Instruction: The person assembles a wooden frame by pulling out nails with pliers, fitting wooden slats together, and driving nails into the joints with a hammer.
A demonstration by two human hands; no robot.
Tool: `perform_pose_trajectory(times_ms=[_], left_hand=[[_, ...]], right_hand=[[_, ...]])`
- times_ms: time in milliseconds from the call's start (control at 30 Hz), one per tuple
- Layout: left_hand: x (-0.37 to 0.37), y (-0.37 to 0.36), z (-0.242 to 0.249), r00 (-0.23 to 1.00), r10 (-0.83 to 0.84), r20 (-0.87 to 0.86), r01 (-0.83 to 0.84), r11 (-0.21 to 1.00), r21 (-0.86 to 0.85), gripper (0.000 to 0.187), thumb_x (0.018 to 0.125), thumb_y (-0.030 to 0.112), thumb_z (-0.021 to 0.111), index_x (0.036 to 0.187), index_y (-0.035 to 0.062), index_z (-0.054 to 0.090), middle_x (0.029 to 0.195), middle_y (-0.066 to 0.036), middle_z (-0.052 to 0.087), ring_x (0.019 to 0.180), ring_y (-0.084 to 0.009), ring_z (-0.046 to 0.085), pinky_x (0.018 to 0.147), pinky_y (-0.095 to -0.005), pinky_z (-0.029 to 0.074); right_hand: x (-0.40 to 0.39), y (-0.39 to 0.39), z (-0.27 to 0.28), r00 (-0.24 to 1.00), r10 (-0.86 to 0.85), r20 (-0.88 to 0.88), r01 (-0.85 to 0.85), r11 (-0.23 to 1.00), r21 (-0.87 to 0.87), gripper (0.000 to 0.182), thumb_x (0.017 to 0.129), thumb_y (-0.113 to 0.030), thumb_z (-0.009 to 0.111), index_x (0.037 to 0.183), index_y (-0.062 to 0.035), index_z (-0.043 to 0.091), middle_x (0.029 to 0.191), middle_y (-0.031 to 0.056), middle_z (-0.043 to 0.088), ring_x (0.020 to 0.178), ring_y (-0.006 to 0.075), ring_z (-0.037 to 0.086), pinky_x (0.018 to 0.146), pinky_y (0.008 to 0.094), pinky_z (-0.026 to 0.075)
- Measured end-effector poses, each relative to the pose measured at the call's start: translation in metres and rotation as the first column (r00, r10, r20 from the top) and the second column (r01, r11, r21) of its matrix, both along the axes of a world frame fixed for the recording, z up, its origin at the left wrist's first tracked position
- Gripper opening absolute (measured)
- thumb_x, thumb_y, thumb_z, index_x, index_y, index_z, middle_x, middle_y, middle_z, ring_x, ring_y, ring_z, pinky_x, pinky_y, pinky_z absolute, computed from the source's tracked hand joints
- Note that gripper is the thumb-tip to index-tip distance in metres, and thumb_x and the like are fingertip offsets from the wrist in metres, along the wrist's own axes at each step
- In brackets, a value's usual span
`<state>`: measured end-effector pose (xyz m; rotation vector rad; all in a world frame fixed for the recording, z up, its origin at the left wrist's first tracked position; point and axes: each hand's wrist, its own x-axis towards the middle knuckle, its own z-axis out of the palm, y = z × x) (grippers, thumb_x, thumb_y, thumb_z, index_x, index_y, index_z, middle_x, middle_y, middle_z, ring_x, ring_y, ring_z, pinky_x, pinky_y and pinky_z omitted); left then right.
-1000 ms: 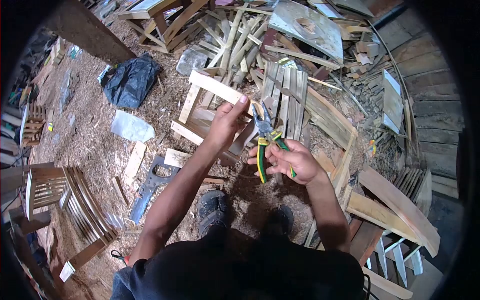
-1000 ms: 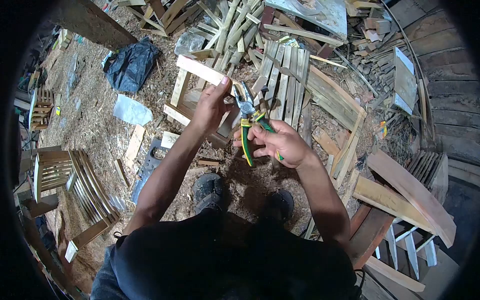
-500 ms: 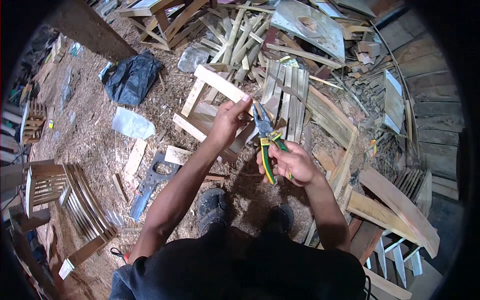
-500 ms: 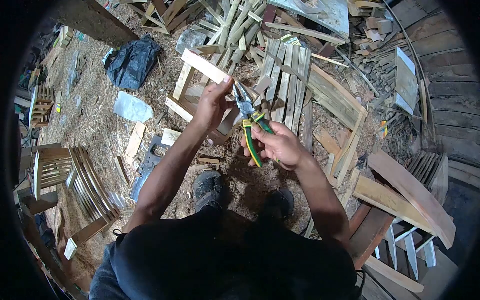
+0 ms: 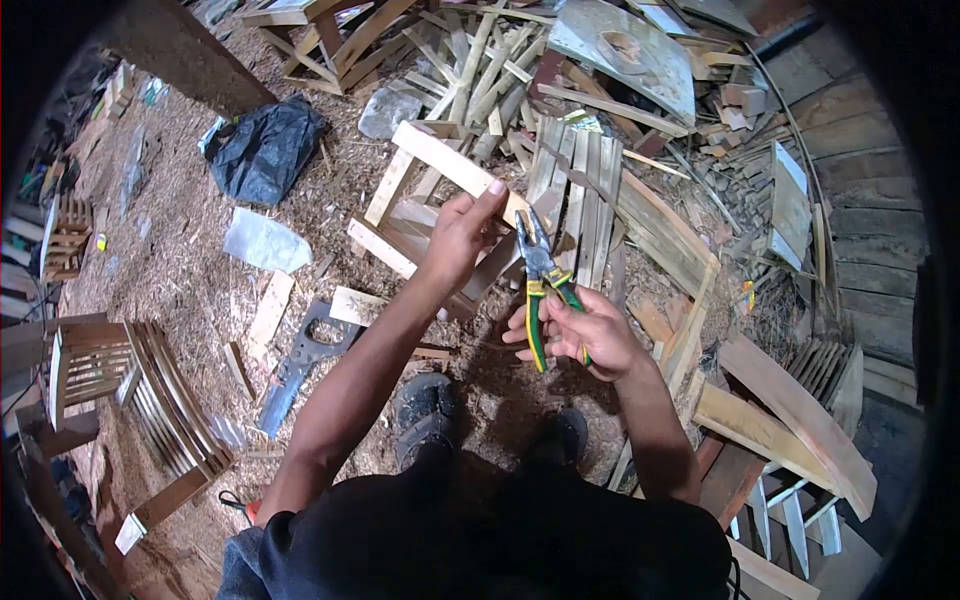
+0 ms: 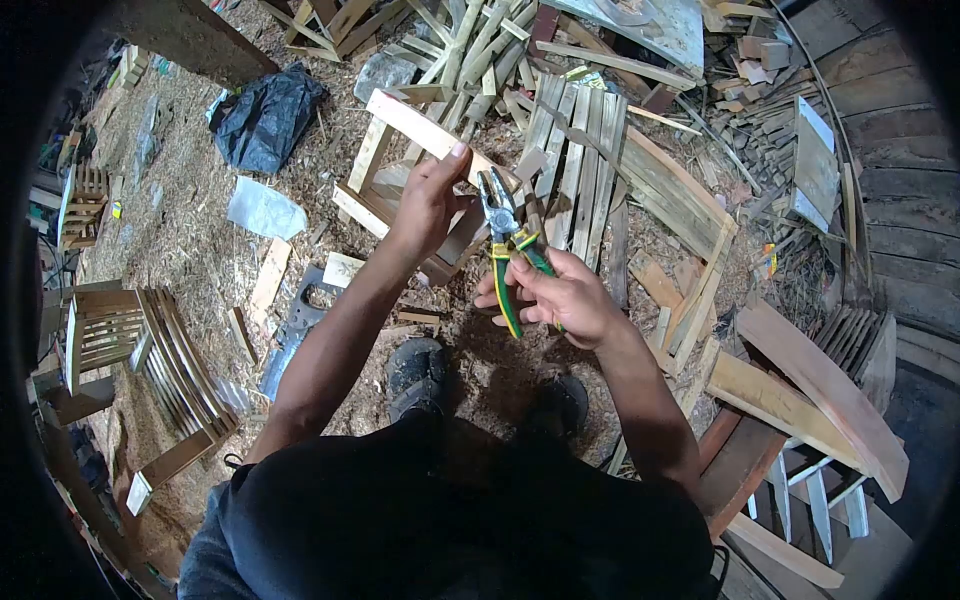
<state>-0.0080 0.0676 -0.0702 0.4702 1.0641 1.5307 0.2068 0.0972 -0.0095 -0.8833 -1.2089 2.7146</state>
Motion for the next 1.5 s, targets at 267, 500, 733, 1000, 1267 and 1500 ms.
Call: perform_pose_trajectory(times_ms=[267,500,733,1000,1267,1500], left_hand=[[0.006,-0.005,0.004,0.999,-0.038,-0.027,0.038,0.999,-0.004,0.03,0.094,0.034,0.057,0.095,0.0048,0.061,0.089,-0.003,0.061,0.082,-0.0132,0.06,0.072,-0.0347,0.052],[0.012,-0.006,0.014,0.999,0.032,-0.017,-0.032,0.999,-0.001,0.035,0.093,0.039,0.057,0.082,0.0072,0.064,0.068,0.004,0.054,0.06,-0.0058,0.048,0.057,-0.0225,0.039],[0.007,-0.008,-0.003,0.999,-0.037,-0.018,0.037,0.999,-0.015,0.028,0.093,0.033,0.059,0.096,0.0045,0.061,0.09,-0.004,0.06,0.082,-0.0123,0.059,0.071,-0.032,0.051],[0.009,0.022,0.034,0.891,-0.072,0.449,-0.047,0.968,0.247,0.046,0.096,0.053,0.041,0.092,0.0107,0.058,0.069,-0.005,0.058,0.074,-0.0242,0.061,0.087,-0.0487,0.049],[0.016,0.023,0.034,0.925,0.095,0.368,-0.135,0.987,0.087,0.048,0.095,0.051,0.046,0.062,0.0182,0.035,0.049,0.003,0.037,0.047,-0.0163,0.048,0.063,-0.0382,0.051],[0.016,0.033,0.032,0.882,0.196,0.427,-0.192,0.98,-0.053,0.043,0.094,0.04,0.053,0.062,0.016,0.037,0.047,0.001,0.036,0.045,-0.0178,0.046,0.06,-0.039,0.05]], right_hand=[[-0.003,-0.001,0.004,0.992,-0.005,0.128,-0.006,0.996,0.084,0.033,0.1,-0.026,0.043,0.117,0.0019,0.047,0.101,0.0178,0.06,0.085,0.0289,0.065,0.072,0.0444,0.059],[-0.005,-0.004,0.001,0.991,-0.014,0.135,-0.004,0.992,0.129,0.031,0.1,-0.029,0.045,0.113,-0.0008,0.047,0.093,0.0141,0.06,0.074,0.021,0.063,0.059,0.0346,0.055],[-0.003,-0.012,-0.006,0.995,-0.1,0.015,0.096,0.984,0.15,0.027,0.099,-0.031,0.047,0.108,-0.0059,0.045,0.08,0.0084,0.058,0.064,0.0147,0.058,0.051,0.0274,0.046],[-0.01,-0.008,-0.011,0.995,0.013,-0.1,-0.034,0.979,-0.203,0.02,0.101,-0.024,0.044,0.102,-0.0048,0.048,0.075,0.0029,0.045,0.059,0.0116,0.043,0.053,0.0269,0.04],[-0.019,-0.017,-0.012,0.986,-0.05,0.16,-0.044,0.843,0.536,0.023,0.096,-0.026,0.056,0.089,-0.0049,0.051,0.062,0.0011,0.049,0.055,0.0123,0.05,0.05,0.0286,0.042],[-0.018,-0.019,-0.001,0.956,-0.182,0.23,-0.237,-0.017,0.971,0.029,0.079,-0.009,0.067,0.102,-0.0012,0.051,0.085,0.0188,0.058,0.08,0.0374,0.06,0.067,0.0436,0.048]])
